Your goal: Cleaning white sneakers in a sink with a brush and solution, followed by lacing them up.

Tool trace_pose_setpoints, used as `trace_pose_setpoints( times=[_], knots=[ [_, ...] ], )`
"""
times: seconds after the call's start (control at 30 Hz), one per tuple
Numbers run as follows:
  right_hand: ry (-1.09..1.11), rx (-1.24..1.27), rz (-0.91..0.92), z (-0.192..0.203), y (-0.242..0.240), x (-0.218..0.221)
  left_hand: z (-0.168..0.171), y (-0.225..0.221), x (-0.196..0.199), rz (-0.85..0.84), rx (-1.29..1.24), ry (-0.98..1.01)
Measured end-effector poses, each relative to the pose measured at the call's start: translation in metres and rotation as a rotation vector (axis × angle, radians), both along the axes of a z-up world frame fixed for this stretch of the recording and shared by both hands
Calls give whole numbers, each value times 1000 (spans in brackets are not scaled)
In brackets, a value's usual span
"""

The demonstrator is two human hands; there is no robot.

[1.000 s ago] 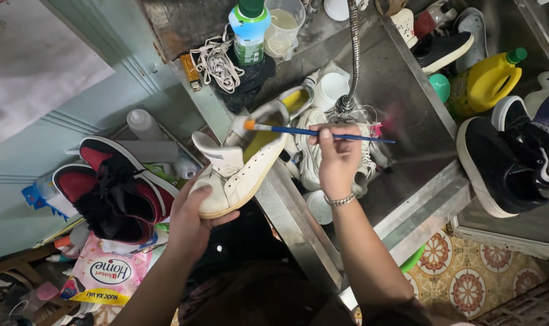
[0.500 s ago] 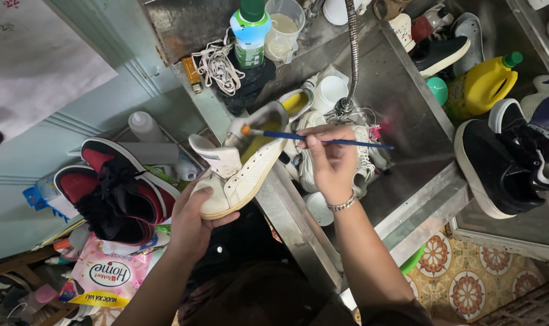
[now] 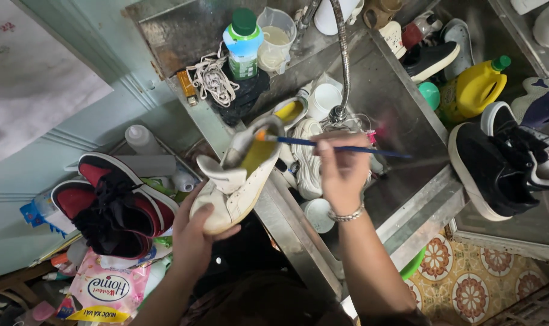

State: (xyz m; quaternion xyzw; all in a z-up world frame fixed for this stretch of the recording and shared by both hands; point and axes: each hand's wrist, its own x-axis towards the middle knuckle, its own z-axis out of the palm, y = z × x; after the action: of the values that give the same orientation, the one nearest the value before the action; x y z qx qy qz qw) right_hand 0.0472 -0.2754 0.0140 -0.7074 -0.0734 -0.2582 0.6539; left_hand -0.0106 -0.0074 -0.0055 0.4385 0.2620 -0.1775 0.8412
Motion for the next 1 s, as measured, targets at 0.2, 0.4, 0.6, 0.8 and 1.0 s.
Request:
trace_pose_setpoints(
  times=[0.2,0.4,0.6,0.8,1.0],
  knots=[
    [-151,166,-224,1,-22,81,-14,-8,-12,30,6,-63],
    [-115,-370,-245,-27,-19,204,-8,-6,-12,30,-16,-29],
    [-96,-633,-237,-49,-24,237,-1,-14,-19,75,79,-59],
    [-110,-33,-122,-40,-55,198,-37,-9,-35,11,531,-523],
    [6,307,-201,-40,-78,158,-34,-7,-26,-23,701,-655]
  ],
)
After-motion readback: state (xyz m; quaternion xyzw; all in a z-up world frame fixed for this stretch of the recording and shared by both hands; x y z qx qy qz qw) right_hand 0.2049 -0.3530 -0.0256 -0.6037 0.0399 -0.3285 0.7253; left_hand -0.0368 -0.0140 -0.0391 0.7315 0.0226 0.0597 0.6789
